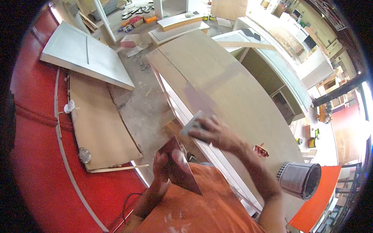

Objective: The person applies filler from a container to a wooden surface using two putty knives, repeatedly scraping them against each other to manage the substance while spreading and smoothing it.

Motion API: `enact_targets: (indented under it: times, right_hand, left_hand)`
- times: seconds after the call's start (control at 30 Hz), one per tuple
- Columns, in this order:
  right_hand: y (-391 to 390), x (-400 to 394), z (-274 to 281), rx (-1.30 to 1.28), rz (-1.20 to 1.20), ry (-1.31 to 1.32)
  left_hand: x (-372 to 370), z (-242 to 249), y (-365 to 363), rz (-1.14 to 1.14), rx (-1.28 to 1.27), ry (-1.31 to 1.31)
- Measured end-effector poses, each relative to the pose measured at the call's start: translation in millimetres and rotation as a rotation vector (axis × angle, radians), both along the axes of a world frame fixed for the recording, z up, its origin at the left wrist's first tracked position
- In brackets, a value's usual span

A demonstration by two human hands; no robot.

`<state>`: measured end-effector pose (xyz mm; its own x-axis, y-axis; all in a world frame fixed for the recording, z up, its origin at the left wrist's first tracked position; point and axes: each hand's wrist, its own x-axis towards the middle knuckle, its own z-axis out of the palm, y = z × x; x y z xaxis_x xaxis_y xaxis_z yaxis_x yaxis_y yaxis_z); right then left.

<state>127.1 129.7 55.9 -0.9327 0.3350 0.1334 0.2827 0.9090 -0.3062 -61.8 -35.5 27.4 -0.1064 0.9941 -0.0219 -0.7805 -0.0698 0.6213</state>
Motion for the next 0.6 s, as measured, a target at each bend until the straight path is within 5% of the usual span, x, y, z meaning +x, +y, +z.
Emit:
enact_targets:
  times: [0.07, 0.13, 0.33, 0.6]
  right_hand:
    - [35.1, -13.7, -7.4, -0.173, -0.077, 0.235]
    - [69.5, -36.9, -0.8, -0.045, -0.235, 0.12]
    - [142.4, -101.3, -29.4, 0.267, -0.166, -0.09]
    - [78.6, -29.5, -63.6, 0.215, -0.209, -0.1]
  left_hand:
    - [-0.4, 16.7, -8.7, 0.032, -0.017, 0.034]
    - [-0.7, 10.2, -16.8, 0.063, -0.294, 0.147]
    - [5.3, 21.4, -8.1, 0.034, -0.298, -0.048]
    - [-5.4, -18.3, -3.9, 0.129, -0.429, -0.177]
